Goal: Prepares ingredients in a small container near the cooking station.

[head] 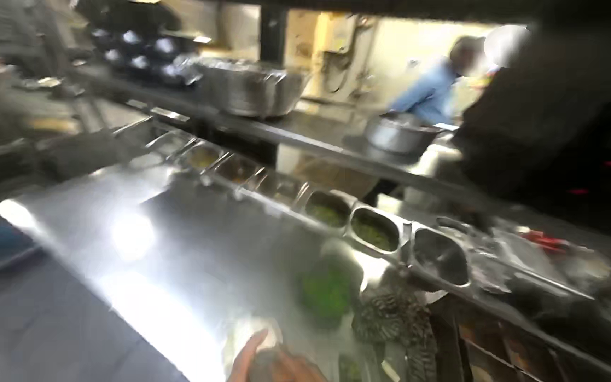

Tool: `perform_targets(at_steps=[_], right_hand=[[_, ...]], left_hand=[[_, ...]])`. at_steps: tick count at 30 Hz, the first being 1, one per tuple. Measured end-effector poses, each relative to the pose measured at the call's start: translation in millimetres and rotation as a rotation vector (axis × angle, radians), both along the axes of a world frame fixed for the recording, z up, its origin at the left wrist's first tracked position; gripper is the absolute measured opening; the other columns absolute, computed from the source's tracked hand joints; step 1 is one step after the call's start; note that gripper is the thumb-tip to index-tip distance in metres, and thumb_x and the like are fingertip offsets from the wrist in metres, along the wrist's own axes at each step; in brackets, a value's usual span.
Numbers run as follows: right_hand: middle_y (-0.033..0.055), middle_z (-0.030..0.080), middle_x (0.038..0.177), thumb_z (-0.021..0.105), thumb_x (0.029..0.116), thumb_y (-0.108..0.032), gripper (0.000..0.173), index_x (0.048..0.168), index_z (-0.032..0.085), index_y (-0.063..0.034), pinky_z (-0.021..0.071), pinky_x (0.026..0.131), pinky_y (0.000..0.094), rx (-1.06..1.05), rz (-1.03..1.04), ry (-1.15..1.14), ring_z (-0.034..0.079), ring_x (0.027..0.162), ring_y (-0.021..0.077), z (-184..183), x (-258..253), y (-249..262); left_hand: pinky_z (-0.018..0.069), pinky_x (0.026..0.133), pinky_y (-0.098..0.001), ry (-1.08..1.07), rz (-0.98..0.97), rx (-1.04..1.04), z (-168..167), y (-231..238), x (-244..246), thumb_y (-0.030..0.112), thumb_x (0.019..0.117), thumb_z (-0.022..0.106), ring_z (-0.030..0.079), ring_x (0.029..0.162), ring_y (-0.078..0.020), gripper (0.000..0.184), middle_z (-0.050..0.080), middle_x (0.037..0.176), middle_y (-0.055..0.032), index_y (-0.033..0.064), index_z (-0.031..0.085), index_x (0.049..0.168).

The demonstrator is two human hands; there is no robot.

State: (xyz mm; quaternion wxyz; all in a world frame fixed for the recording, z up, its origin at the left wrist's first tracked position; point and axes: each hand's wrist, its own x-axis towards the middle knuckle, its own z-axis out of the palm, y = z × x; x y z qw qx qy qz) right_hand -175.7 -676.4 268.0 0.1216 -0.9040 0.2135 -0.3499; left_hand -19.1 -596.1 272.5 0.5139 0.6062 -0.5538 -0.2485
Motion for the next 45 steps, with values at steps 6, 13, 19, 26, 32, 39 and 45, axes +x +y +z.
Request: perform_targets(at_steps=[6,13,19,26,32,39,45], right_hand=[[0.0134,0.076,0.116,0.043,0.1082,-0.048,0.058,0.112,0.076,-0.0015,0.0588,0.093,0.0302,0.022,0.241,-0.108,0.074,0.105,0.0210,-48,-17,82],[0.0128,0.075,0.121,0.046,0.1064,-0.051,0.058,0.112,0.076,-0.0027,0.0584,0.097,0.0320,0.191,0.319,-0.193,0.071,0.114,0.0201,-55,-34,177],[0.0179,0.071,0.126,0.043,0.1083,-0.048,0.059,0.118,0.071,0.0024,0.0533,0.107,0.0320,0.263,0.344,-0.233,0.067,0.123,0.0195,-53,-45,238],[0.0176,0.070,0.129,0.039,0.1102,-0.043,0.057,0.123,0.070,0.0032,0.0532,0.108,0.0345,0.306,0.277,-0.211,0.065,0.126,0.0206,-65,-53,328],[0.0149,0.072,0.125,0.039,0.1107,-0.037,0.053,0.124,0.070,0.0042,0.0570,0.101,0.0332,0.403,0.164,-0.164,0.069,0.118,0.0174,-63,-58,372],[0.0205,0.058,0.138,0.062,0.0810,-0.078,0.097,0.142,0.059,-0.0033,0.0490,0.104,0.0458,0.576,0.277,0.109,0.056,0.125,0.0308,-41,-55,333],[0.0183,0.062,0.130,0.092,0.0706,-0.037,0.078,0.134,0.060,-0.0043,0.0575,0.094,0.0408,0.579,0.409,0.293,0.064,0.115,0.0257,-16,-53,258]], left_hand=[[0.0596,0.090,-0.0484,0.034,0.447,0.080,-24,121,-70,0.021,0.0777,0.088,0.073,0.103,-0.0298,0.089,0.068,0.124,-0.0260,-0.0091,0.043,0.148],[0.0612,0.087,-0.0399,0.043,0.621,0.034,-32,216,-109,0.014,0.0750,0.087,0.073,0.102,-0.0208,0.089,0.070,0.123,-0.0205,-0.0064,0.043,0.150],[0.0615,0.087,-0.0360,0.127,0.648,-0.058,-37,266,-127,0.008,0.0691,0.090,0.072,0.105,-0.0181,0.094,0.067,0.130,-0.0172,-0.0032,0.044,0.151],[0.0617,0.089,-0.0393,-0.054,0.685,-0.043,-52,343,-136,0.008,0.0692,0.089,0.072,0.108,-0.0215,0.089,0.067,0.133,-0.0150,0.0005,0.051,0.149],[0.0604,0.093,-0.0360,-0.173,0.702,-0.059,-63,385,-145,0.012,0.0705,0.089,0.072,0.111,-0.0212,0.083,0.069,0.132,-0.0146,-0.0013,0.055,0.145],[0.0584,0.097,-0.0383,-0.103,0.610,-0.107,-67,366,-131,0.011,0.0783,0.083,0.069,0.117,-0.0247,0.081,0.065,0.135,-0.0201,-0.0081,0.047,0.148],[0.0559,0.104,-0.0392,-0.047,0.477,-0.066,-72,325,-108,0.009,0.0713,0.091,0.067,0.121,-0.0223,0.098,0.066,0.135,-0.0170,-0.0091,0.038,0.152]])
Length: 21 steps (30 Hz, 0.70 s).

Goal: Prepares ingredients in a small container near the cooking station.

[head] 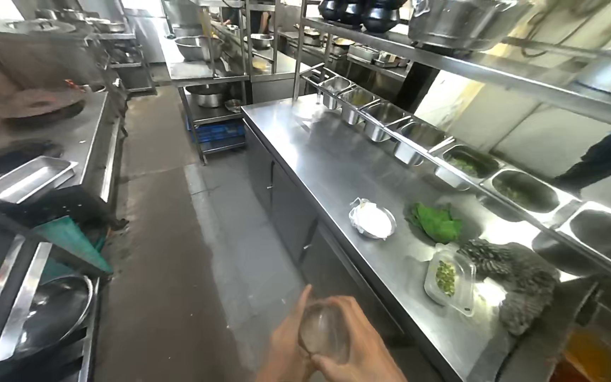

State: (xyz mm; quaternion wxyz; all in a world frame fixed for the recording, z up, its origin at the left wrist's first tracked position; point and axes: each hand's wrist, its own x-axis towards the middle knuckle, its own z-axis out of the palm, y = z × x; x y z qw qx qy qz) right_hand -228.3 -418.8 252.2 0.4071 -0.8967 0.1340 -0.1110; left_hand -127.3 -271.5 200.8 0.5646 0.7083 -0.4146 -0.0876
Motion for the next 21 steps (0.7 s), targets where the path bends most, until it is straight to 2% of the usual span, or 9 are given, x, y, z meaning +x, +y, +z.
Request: perform_targets(at_steps=[3,5,8,10,12,14,16,18,21], right_hand=[[0.0154,0.061,0.133,0.085,0.0786,-0.025,0.072,0.140,0.055,-0.0031,0.0617,0.085,0.0381,0.219,-0.090,-0.033,0.066,0.114,0.0220,-10,-1,-53],[0.0133,0.060,0.138,0.073,0.0866,-0.023,0.066,0.145,0.049,-0.0030,0.0620,0.086,0.0391,0.327,-0.222,-0.092,0.065,0.118,0.0222,-41,4,-108],[0.0201,0.054,0.140,0.046,0.1011,-0.016,0.052,0.151,0.040,-0.0035,0.0570,0.090,0.0480,0.606,-0.574,-0.097,0.061,0.119,0.0303,-108,17,-193],[0.0239,0.053,0.138,0.038,0.1078,-0.013,0.046,0.153,0.037,-0.0038,0.0550,0.088,0.0493,0.690,-0.839,-0.084,0.061,0.113,0.0313,-136,28,-233],[0.0273,0.054,0.138,0.047,0.1072,-0.012,0.049,0.153,0.034,-0.0001,0.0518,0.091,0.0475,0.551,-0.967,-0.031,0.060,0.112,0.0316,-143,36,-252],[0.0337,0.044,0.149,0.061,0.1009,-0.015,0.069,0.158,0.026,0.0024,0.0432,0.107,0.0568,0.351,-1.018,0.031,0.051,0.132,0.0427,-131,46,-249],[0.0388,0.034,0.154,0.067,0.0962,-0.015,0.078,0.158,0.024,0.0073,0.0341,0.116,0.0604,0.188,-0.967,0.020,0.039,0.142,0.0508,-114,50,-226],[0.0413,0.042,0.146,0.065,0.0943,-0.010,0.066,0.148,0.036,0.0147,0.0442,0.107,0.0554,0.022,-0.748,-0.129,0.049,0.130,0.0495,-89,63,-186],[0.0281,0.063,0.119,0.060,0.0965,-0.003,0.036,0.126,0.056,0.0160,0.0571,0.087,0.0302,-0.013,-0.288,-0.385,0.066,0.104,0.0199,-52,98,-119]], left_hand=[[0.0520,0.109,-0.0364,0.095,-0.002,-0.100,-13,-27,7,0.009,0.0692,0.091,0.061,0.129,-0.0201,0.097,0.062,0.140,-0.0164,-0.0094,0.040,0.150],[0.0494,0.113,-0.0348,0.147,0.007,-0.204,-13,-40,15,0.006,0.0675,0.092,0.058,0.133,-0.0194,0.096,0.060,0.143,-0.0167,-0.0090,0.042,0.148],[0.0449,0.118,-0.0379,0.199,0.020,-0.398,-9,-49,24,0.006,0.0682,0.092,0.053,0.137,-0.0207,0.091,0.056,0.147,-0.0110,0.0062,0.047,0.148],[0.0420,0.119,-0.0394,0.215,0.089,-0.490,-12,-56,33,0.012,0.0711,0.091,0.049,0.141,-0.0221,0.088,0.052,0.152,-0.0096,0.0119,0.047,0.147],[0.0412,0.120,-0.0407,0.212,0.158,-0.525,-14,-60,39,0.010,0.0707,0.090,0.047,0.143,-0.0235,0.087,0.051,0.153,-0.0117,0.0097,0.046,0.146],[0.0426,0.119,-0.0390,0.174,0.231,-0.537,-8,-60,47,0.010,0.0712,0.091,0.050,0.141,-0.0222,0.087,0.053,0.151,-0.0107,0.0103,0.046,0.145],[0.0448,0.117,-0.0393,0.121,0.319,-0.547,-2,-54,56,0.008,0.0704,0.090,0.052,0.138,-0.0234,0.086,0.055,0.148,-0.0119,0.0095,0.046,0.145],[0.0439,0.118,-0.0391,0.022,0.368,-0.565,5,-45,67,0.010,0.0721,0.091,0.052,0.139,-0.0224,0.086,0.055,0.148,-0.0079,0.0180,0.046,0.145],[0.0449,0.117,-0.0386,-0.108,0.543,-0.575,11,-21,81,0.015,0.0755,0.090,0.053,0.138,-0.0214,0.085,0.057,0.147,-0.0054,0.0233,0.045,0.146]])
